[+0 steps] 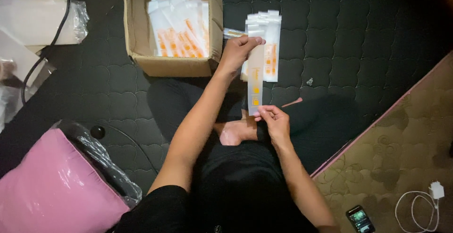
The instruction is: The person takes small packaged items from a cardboard box, handles them individually to group them, and places some back into the box while sitting on a mattress.
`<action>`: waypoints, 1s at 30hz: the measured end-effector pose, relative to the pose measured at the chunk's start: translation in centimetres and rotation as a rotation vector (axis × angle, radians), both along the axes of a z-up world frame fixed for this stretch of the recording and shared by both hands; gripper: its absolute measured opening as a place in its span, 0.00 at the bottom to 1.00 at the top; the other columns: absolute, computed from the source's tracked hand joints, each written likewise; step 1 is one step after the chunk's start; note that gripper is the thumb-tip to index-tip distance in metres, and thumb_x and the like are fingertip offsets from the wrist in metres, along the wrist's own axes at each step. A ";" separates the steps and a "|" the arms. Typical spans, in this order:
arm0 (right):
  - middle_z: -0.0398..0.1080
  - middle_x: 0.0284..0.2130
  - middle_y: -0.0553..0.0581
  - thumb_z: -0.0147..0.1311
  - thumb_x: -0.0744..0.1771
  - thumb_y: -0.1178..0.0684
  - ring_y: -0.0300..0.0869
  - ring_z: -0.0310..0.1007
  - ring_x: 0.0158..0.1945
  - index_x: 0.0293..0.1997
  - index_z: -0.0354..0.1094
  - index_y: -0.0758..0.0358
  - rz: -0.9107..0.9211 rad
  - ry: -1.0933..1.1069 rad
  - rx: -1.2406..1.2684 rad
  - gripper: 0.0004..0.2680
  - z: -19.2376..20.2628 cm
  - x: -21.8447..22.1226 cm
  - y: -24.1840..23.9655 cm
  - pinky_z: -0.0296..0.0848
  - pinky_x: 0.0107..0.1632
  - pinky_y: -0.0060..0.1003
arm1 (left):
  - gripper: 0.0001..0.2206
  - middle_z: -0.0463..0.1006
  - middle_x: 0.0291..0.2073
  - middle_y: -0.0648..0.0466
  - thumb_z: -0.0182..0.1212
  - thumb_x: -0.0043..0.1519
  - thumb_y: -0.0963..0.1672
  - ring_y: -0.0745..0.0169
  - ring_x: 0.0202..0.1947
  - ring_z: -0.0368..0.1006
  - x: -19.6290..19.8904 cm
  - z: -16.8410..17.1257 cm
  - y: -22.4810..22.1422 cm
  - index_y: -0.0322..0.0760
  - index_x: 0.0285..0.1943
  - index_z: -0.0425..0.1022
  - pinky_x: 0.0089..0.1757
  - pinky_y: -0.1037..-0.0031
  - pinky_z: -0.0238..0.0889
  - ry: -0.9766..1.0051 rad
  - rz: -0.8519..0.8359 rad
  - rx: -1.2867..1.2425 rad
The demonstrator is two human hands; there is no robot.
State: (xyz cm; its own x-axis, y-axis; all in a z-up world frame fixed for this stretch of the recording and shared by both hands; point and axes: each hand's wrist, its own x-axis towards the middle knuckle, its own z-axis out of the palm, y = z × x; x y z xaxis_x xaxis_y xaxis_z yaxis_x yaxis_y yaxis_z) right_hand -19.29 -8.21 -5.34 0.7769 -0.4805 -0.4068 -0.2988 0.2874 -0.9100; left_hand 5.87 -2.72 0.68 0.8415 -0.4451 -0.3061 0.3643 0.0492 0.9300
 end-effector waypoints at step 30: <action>0.77 0.28 0.55 0.66 0.64 0.49 0.51 0.80 0.29 0.38 0.74 0.52 -0.458 -0.249 0.656 0.05 1.5 6.7 -0.9 0.80 0.32 0.42 | 0.10 0.79 0.29 0.40 0.66 0.63 0.41 0.53 0.26 0.81 -11.2 -5.5 6.8 0.21 0.45 0.77 0.30 0.75 0.78 0.150 0.272 -0.100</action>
